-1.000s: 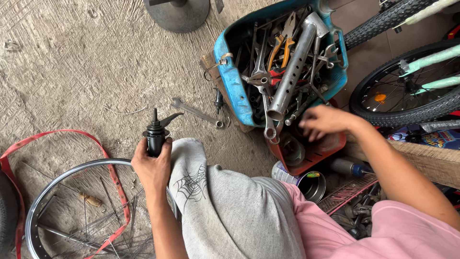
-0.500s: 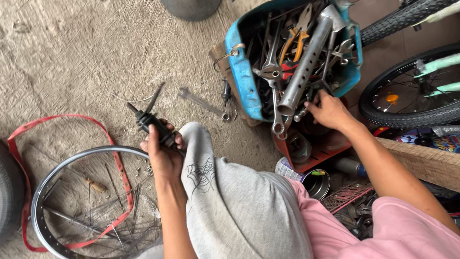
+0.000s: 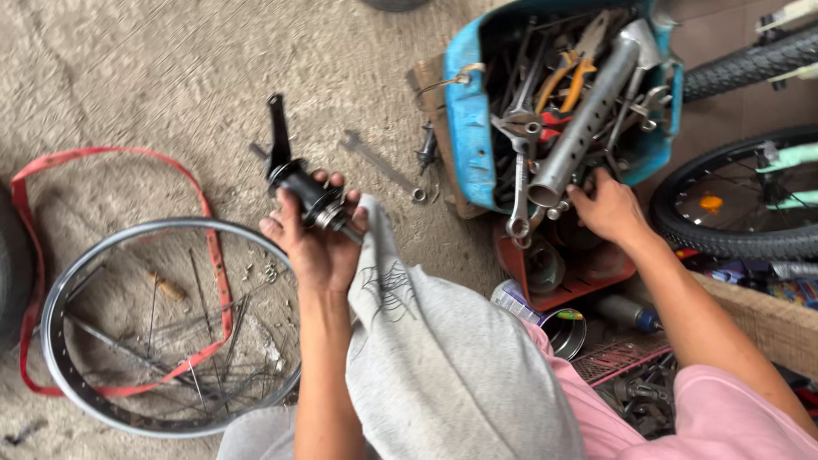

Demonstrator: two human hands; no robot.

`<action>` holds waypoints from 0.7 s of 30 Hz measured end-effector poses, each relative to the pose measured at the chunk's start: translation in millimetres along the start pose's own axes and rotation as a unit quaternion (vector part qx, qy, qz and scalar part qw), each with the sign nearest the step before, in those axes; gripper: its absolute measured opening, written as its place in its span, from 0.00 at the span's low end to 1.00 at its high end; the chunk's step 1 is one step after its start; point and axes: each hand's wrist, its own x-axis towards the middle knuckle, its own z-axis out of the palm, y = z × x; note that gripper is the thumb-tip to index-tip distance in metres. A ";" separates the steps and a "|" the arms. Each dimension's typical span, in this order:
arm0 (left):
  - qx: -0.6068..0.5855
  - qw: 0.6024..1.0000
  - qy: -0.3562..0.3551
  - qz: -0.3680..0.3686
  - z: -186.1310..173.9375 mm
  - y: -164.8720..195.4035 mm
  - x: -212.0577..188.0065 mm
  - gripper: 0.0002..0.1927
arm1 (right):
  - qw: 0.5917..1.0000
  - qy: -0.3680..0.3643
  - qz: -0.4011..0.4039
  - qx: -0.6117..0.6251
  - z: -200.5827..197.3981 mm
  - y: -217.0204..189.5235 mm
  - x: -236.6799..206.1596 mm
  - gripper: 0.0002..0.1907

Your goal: The person sits on the ground repairing a bicycle wheel hub. They handle the hub and crank arm, pick wrenches from a toolbox, tighten the hub axle nut with a wrench, and work the hub assembly against the detached wheel rim lying on the floor.

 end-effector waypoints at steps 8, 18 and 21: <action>-0.001 1.000 0.008 -0.023 7.7 -0.9 0.5 0.28 | 1.000 -0.003 0.015 -0.025 -1.5 -3.3 3.3 0.20; 0.005 1.000 0.006 -0.019 -4.9 2.4 -0.4 0.29 | 0.993 0.026 -0.023 -0.108 5.5 -4.2 5.3 0.25; -0.007 1.000 -0.018 -0.025 -9.0 5.3 -0.4 0.28 | 0.994 -0.005 -0.008 -0.108 8.1 -4.5 0.5 0.30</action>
